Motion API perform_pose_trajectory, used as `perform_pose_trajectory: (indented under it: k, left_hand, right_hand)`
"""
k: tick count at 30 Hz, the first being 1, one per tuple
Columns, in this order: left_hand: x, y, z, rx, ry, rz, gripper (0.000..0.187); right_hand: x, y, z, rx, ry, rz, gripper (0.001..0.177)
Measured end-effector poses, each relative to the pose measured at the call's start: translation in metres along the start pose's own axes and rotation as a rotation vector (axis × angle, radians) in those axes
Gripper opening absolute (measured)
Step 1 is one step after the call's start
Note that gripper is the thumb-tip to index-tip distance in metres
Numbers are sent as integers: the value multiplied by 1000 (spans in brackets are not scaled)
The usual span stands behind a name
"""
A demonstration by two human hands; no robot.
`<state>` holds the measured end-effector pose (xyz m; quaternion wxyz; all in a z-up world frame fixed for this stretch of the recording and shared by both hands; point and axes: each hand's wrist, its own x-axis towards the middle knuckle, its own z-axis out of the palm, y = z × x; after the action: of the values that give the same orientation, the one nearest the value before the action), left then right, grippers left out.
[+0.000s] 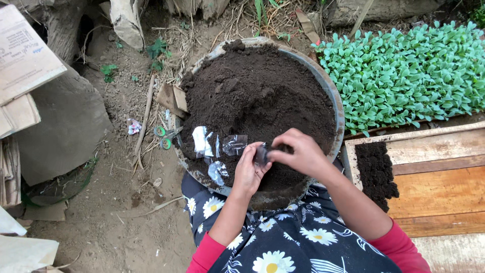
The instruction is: The person scoops soil from a large basin and fills small plastic pouches by hand. They then place the filled pouches into a wooden tray next to the basin. The task is performed repeatedly throughout the video.
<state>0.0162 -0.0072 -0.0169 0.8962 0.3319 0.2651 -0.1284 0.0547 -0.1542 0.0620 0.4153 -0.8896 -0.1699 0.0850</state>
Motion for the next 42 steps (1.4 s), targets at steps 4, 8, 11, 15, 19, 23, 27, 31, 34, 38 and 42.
perform_pose_trajectory:
  k: [4,8,11,15,19,23,27,31,34,38,42]
  left_hand:
    - [-5,-1,2,30,-43,57,24]
    - [-1,-8,-8,-87,-21,-3,22]
    - [8,-20,-20,-91,-25,-57,21]
    - [15,-21,-23,-51,-43,-30,23]
    - [15,-21,-25,-15,-56,-17,22]
    - [18,-18,-23,-65,-94,1,22]
    - [13,1,-22,-138,-105,12,21]
    - [22,-1,-33,-322,-116,-156,17]
    - [15,1,-26,-314,-146,-161,19]
    - [9,3,-23,-237,-104,-125,25]
    - [-7,13,-7,-109,-78,-55,29]
  right_hand:
    - [-2,1,14,44,-106,0,3]
    - [-5,-11,9,213,-97,-7,11]
    - [-8,-1,19,317,-98,9,10]
    - [-16,3,29,423,-87,56,8]
    - [-19,6,34,414,-105,63,8]
    - [-21,-16,23,211,-68,-133,15]
    - [-21,-13,-5,189,127,53,22]
    - [-17,0,10,-195,-231,369,65]
    - [-3,58,59,-97,-162,245,64]
    - [1,56,64,466,5,419,46]
    - [4,21,22,675,-69,339,37]
